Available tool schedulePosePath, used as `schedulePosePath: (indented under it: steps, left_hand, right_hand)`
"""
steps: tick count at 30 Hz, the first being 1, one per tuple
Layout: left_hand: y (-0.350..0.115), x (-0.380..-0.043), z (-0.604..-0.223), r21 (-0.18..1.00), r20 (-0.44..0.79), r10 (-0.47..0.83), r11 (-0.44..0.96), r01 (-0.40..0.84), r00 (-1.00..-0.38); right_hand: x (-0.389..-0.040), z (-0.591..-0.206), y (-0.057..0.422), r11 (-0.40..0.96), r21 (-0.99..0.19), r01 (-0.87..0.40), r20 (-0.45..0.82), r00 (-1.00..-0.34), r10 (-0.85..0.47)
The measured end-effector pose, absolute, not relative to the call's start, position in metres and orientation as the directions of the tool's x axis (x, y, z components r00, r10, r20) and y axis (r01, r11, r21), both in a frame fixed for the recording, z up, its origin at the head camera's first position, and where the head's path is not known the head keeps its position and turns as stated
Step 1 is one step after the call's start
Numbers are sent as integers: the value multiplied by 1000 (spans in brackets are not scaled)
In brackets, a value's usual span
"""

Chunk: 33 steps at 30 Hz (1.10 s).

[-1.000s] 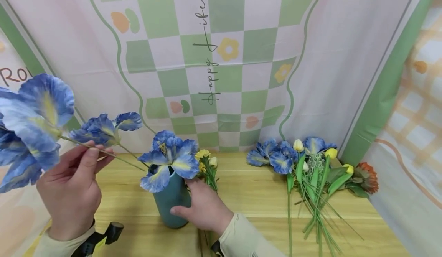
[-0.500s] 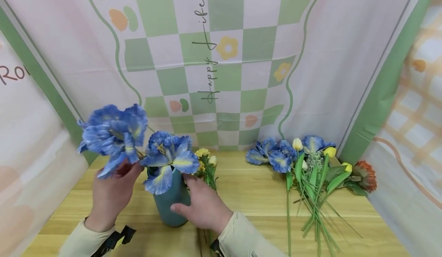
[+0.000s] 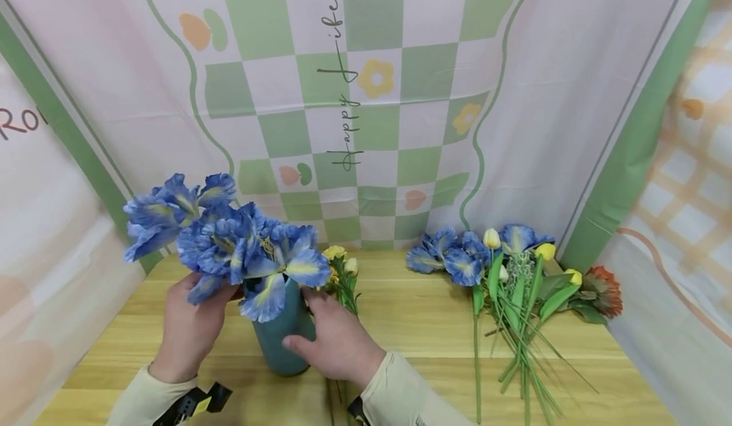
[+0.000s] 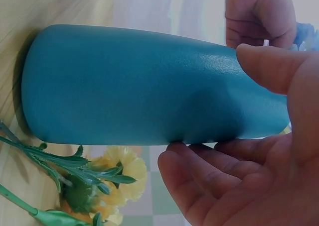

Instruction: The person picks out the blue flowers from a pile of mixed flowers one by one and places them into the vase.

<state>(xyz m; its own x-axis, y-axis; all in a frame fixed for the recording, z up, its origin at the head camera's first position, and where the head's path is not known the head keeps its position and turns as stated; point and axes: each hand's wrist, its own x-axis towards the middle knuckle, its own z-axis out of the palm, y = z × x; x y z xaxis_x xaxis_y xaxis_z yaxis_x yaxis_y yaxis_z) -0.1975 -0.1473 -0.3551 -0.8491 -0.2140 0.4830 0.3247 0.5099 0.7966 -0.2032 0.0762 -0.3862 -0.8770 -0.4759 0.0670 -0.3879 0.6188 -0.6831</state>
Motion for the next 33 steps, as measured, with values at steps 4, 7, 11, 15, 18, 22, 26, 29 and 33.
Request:
schedulePosePath:
  steps: [4,7,11,15,18,22,26,29,33]
  left_hand:
    - [-148,-199,-362,879,380,-229,391,273,-896]
    - [-151,-200,-372,881,387,-208,371,294,-898]
    - [-156,-199,-388,867,429,-132,336,367,-894]
    - [-159,-196,-402,921,362,36,142,363,-931]
    - [-158,-196,-409,967,193,134,144,212,-972]
    - [-154,-199,-417,938,-3,121,345,40,-993]
    - [-154,-201,-421,922,-49,90,386,-10,-995]
    - [-155,-203,-423,938,-16,109,346,23,-994]
    - [-157,-204,-424,963,17,142,263,54,-990]
  right_hand:
    - [-202,-387,76,615,-688,-385,65,-877,-477]
    - [-202,-387,76,610,-693,-385,68,-877,-476]
    - [-202,-388,76,613,-687,-390,83,-880,-467]
    - [-201,-390,77,626,-659,-417,116,-878,-464]
    - [-201,-393,79,622,-654,-429,126,-874,-470]
    - [-203,-401,96,634,-656,-410,116,-884,-452]
    - [-209,-411,130,710,-600,-369,115,-918,-380]
    - [-216,-414,163,786,-536,-309,106,-948,-300]
    - [-225,-417,216,871,-423,-251,121,-968,-220]
